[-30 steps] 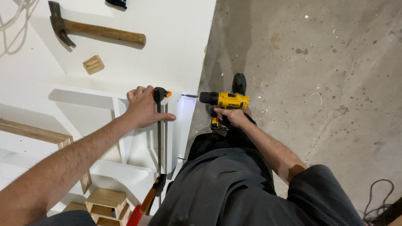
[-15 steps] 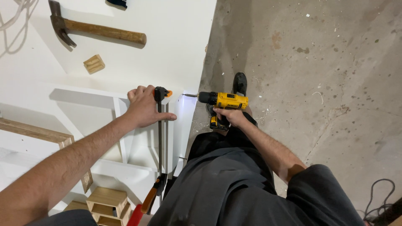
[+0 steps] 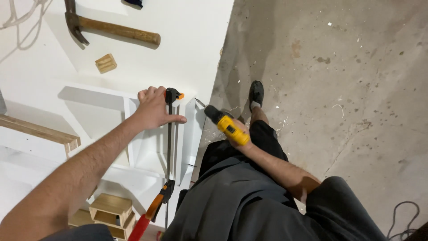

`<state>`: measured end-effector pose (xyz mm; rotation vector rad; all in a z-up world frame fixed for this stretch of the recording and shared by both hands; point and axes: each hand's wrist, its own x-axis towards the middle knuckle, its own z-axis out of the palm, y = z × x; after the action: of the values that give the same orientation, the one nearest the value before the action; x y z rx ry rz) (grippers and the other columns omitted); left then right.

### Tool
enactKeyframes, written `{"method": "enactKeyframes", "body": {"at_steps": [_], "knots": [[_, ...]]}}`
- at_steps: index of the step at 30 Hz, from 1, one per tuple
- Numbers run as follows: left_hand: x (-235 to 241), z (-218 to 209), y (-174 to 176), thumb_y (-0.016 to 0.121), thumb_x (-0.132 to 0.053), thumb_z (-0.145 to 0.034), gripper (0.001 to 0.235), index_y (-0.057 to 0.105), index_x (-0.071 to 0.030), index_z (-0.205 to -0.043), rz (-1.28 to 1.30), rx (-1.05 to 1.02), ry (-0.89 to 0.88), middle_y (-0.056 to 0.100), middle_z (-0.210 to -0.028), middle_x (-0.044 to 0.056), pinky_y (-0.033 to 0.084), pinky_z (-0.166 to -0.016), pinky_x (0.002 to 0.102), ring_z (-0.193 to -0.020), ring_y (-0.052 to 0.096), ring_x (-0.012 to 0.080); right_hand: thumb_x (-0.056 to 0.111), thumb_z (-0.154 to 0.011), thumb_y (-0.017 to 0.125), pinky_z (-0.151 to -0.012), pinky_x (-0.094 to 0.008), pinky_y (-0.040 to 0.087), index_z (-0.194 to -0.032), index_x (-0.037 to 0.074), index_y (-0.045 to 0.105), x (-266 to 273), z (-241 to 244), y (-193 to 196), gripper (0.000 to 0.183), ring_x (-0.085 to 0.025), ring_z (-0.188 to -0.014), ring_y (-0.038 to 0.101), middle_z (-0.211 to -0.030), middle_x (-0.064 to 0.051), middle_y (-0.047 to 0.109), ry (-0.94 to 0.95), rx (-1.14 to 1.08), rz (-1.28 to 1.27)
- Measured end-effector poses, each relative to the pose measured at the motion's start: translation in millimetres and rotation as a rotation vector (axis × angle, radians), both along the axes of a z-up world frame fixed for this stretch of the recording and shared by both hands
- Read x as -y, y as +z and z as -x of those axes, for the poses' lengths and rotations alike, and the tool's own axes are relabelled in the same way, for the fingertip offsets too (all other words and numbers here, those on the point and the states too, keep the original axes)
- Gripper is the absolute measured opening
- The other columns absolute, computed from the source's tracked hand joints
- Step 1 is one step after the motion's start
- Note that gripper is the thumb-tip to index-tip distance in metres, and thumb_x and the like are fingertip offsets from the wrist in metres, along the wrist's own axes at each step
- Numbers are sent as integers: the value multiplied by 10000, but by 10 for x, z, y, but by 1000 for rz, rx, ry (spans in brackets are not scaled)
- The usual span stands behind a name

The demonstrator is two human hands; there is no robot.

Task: Assemble a white wooden shelf unit using a power drill, screws, and clamps

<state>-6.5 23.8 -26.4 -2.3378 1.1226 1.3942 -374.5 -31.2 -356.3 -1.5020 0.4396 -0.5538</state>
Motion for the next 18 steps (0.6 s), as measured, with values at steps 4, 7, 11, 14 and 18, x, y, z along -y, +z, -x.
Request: {"method": "enactKeyframes", "body": {"at_steps": [4,7,11,14,18], "knots": [[28,60,156,715,-812,-757,774,547,-152,-1124,6,4,18,515,-1111,58,200,-1114,543,-1243,434,313,246,-814,848,-914,-441,563,-1143,-1,712,270,-27,466,433,-383,-988,705,-1074,-154,738,69,-19,3],[-192,4,-112,745,-813,-701,823,547,-180,-1190,104,64,-5,532,-1120,57,229,-1096,545,-1221,465,323,228,-735,914,-855,-411,578,-1028,32,741,471,114,477,393,-354,-929,733,-994,-141,769,100,8,249],[-213,121,-74,770,-814,-663,889,559,-142,-1206,254,106,27,560,-1207,104,215,-1130,557,-1292,454,361,216,-819,813,-834,-447,573,-973,29,726,753,172,869,258,-394,-874,722,-920,-154,763,156,-7,158],[-377,321,-103,785,-787,-659,1016,524,-34,-1289,476,288,-1,526,-1330,202,211,-1170,577,-1366,420,421,211,-844,783,-779,-485,553,-909,45,727,847,286,994,187,-404,-814,717,-874,-150,761,223,60,316],[-893,622,-178,818,-726,-733,971,505,25,-1264,715,580,-32,489,-1260,201,396,-1058,534,-1258,496,412,-39,-850,772,-939,-255,522,-874,-95,666,668,342,2028,122,-324,-871,727,-829,-147,741,352,-115,201]]}}
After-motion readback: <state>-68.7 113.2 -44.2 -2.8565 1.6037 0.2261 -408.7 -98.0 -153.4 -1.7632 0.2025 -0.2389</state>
